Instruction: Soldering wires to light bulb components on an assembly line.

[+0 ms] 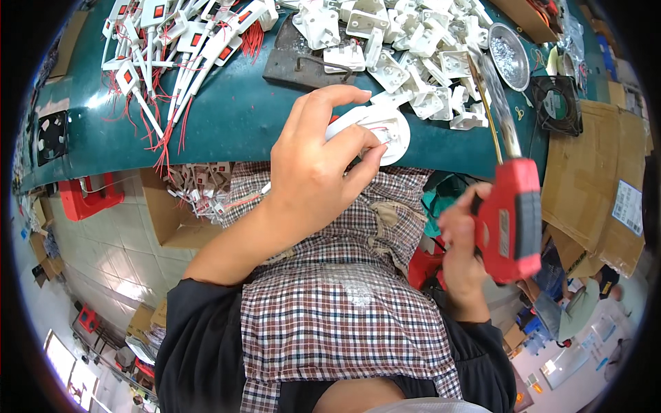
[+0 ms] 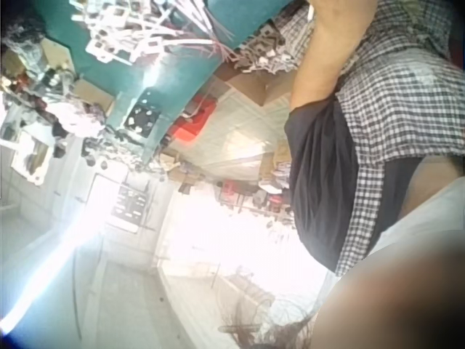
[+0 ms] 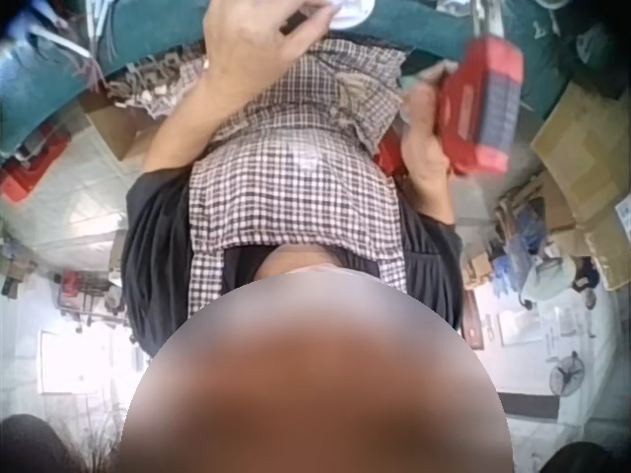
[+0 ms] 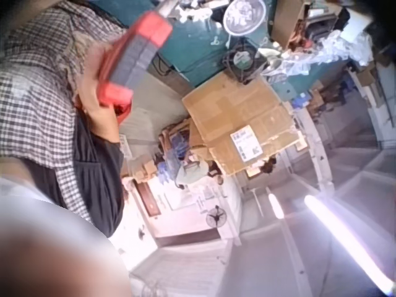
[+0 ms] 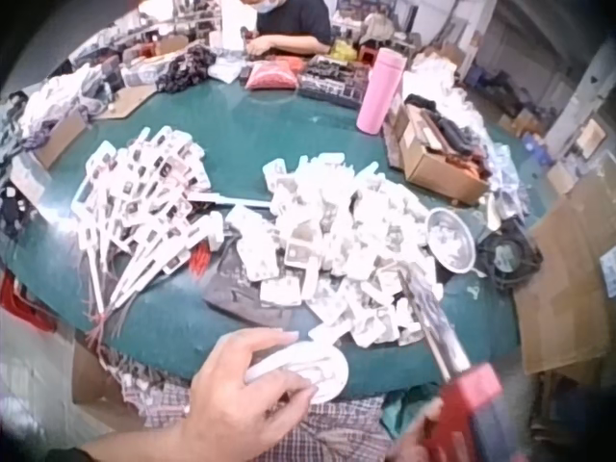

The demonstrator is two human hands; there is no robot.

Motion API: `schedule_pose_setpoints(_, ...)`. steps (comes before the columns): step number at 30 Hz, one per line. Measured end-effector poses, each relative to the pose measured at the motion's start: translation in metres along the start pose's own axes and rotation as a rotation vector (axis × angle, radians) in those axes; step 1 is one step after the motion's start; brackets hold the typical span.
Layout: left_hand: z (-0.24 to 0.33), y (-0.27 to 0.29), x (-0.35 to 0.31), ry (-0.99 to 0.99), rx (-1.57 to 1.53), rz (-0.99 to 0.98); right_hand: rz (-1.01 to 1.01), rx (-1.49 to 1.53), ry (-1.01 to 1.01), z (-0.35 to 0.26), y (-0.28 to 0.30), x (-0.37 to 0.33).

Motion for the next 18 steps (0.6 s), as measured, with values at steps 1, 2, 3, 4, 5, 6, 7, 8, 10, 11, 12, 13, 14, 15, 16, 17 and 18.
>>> schedule_pose_setpoints(1, 0.000, 0.000, 0.000, 0.006, -0.014, 0.000, 0.001, -0.004, -0.003, -0.008, 0.010, -0.007)
schedule_pose_setpoints(2, -0.001, -0.001, 0.000, 0.014, -0.026, 0.000, 0.005, 0.000, -0.033, -0.015, 0.020, -0.013)
schedule_pose_setpoints(3, -0.001, 0.000, -0.001, 0.018, -0.027, 0.000, 0.009, 0.005, -0.061, -0.019, 0.030, -0.019)
schedule_pose_setpoints(4, -0.001, -0.001, 0.000, 0.032, -0.051, -0.013, 0.011, 0.002, -0.063, -0.022, 0.041, -0.023)
schedule_pose_setpoints(5, 0.000, -0.001, 0.000, 0.048, -0.077, -0.028, -0.091, -0.054, -0.056, -0.025, 0.049, -0.027)
schedule_pose_setpoints(6, 0.000, 0.000, 0.001, 0.050, -0.082, -0.031, -0.194, -0.110, -0.050, -0.030, 0.052, -0.033)
schedule_pose_setpoints(7, -0.001, 0.001, 0.002, 0.026, -0.059, -0.038, -0.005, -0.048, -0.357, -0.039, 0.053, -0.043)
schedule_pose_setpoints(8, -0.001, 0.002, 0.002, 0.003, -0.037, -0.044, -0.008, -0.050, -0.359, -0.034, 0.058, -0.044)
schedule_pose_setpoints(10, -0.001, 0.001, 0.002, 0.004, -0.044, -0.042, -0.200, -0.379, -0.052, -0.030, 0.065, -0.039)
schedule_pose_setpoints(11, -0.001, 0.000, 0.002, 0.002, -0.050, -0.040, -0.249, -0.371, -0.044, -0.032, 0.062, -0.033)
schedule_pose_setpoints(12, -0.001, 0.000, 0.002, 0.003, -0.051, -0.039, -0.249, -0.372, -0.045, -0.033, 0.059, -0.031)
schedule_pose_setpoints(13, -0.001, 0.000, 0.001, 0.002, -0.052, -0.041, -0.235, -0.373, -0.062, -0.033, 0.057, -0.030)
schedule_pose_setpoints(14, -0.001, 0.000, 0.001, 0.000, -0.053, -0.042, -0.220, -0.373, -0.079, -0.033, 0.055, -0.028)
schedule_pose_setpoints(15, -0.001, 0.000, 0.001, 0.002, -0.051, -0.041, -0.223, -0.372, -0.078, -0.033, 0.052, -0.025)
schedule_pose_setpoints(16, -0.001, 0.000, 0.001, 0.004, -0.055, -0.043, -0.241, -0.372, -0.055, -0.035, 0.049, -0.022)
schedule_pose_setpoints(17, -0.002, 0.000, 0.001, 0.006, -0.059, -0.045, -0.258, -0.372, -0.031, -0.035, 0.047, -0.020)
schedule_pose_setpoints(18, -0.002, 0.000, 0.001, 0.008, -0.059, -0.042, -0.261, -0.374, -0.030, -0.035, 0.047, -0.018)
Point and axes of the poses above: each hand's wrist, its own x-axis towards the middle knuckle, its own y-axis out of the back of the hand, z = x × y, the point moved 3 cm from there along x, towards the middle knuckle, and after that the axes turned 8 degrees about x, right-handed, at the moved point
